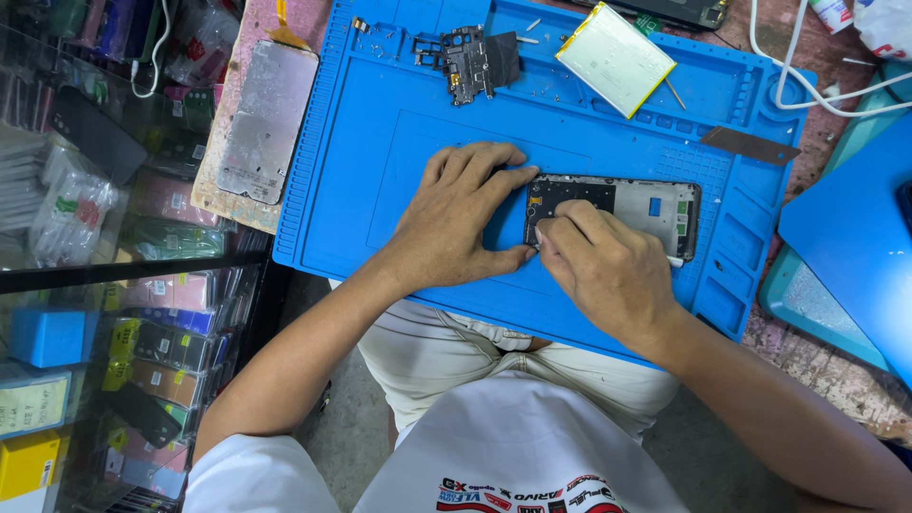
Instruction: The person uses a flat prying tool to separate the back cover from a mobile phone, removes the battery, and sets the internal components on a blue repair mat.
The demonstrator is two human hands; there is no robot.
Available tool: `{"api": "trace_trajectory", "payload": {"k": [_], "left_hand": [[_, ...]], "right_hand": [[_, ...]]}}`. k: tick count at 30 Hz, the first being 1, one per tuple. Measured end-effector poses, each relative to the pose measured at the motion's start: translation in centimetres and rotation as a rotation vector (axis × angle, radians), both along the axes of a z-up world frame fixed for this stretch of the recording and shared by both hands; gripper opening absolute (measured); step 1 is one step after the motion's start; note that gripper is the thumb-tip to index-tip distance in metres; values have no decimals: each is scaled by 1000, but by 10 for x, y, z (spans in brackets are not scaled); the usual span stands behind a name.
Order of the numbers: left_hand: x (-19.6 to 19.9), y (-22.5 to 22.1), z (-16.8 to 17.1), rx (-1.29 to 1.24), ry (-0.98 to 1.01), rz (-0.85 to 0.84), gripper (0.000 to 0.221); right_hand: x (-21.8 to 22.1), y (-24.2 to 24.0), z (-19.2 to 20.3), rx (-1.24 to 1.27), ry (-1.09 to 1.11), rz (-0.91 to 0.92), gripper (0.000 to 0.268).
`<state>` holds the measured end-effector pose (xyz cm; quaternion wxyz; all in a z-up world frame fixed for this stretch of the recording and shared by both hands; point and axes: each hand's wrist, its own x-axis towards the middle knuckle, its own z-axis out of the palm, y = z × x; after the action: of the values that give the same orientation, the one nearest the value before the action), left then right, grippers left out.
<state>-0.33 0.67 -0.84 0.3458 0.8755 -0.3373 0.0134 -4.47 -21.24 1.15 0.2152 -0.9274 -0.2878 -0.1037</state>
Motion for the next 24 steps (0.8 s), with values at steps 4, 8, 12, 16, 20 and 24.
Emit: {"api": "trace_trajectory", "payload": {"k": [4,8,12,16,20,24], "left_hand": [[0,-1,1,14,-11,6,83],[0,0,0,22,-3,5,83],[0,0,0,28,-5,2,83],[1,0,0,29,10,-5,84],[2,-5,13,62,-4,-15,93],[1,-43,17,122,-98,-128,111]], "right_hand": [[-1,-3,4,2,17,51,13],[0,-5,7,-12,46,91,14],[7,-9,12,-61,108,162,13],[16,-13,14,-89,174,182,13],[16,-28,14,72,65,121,13],[34,-81,6,261,-131,-135,8]]}}
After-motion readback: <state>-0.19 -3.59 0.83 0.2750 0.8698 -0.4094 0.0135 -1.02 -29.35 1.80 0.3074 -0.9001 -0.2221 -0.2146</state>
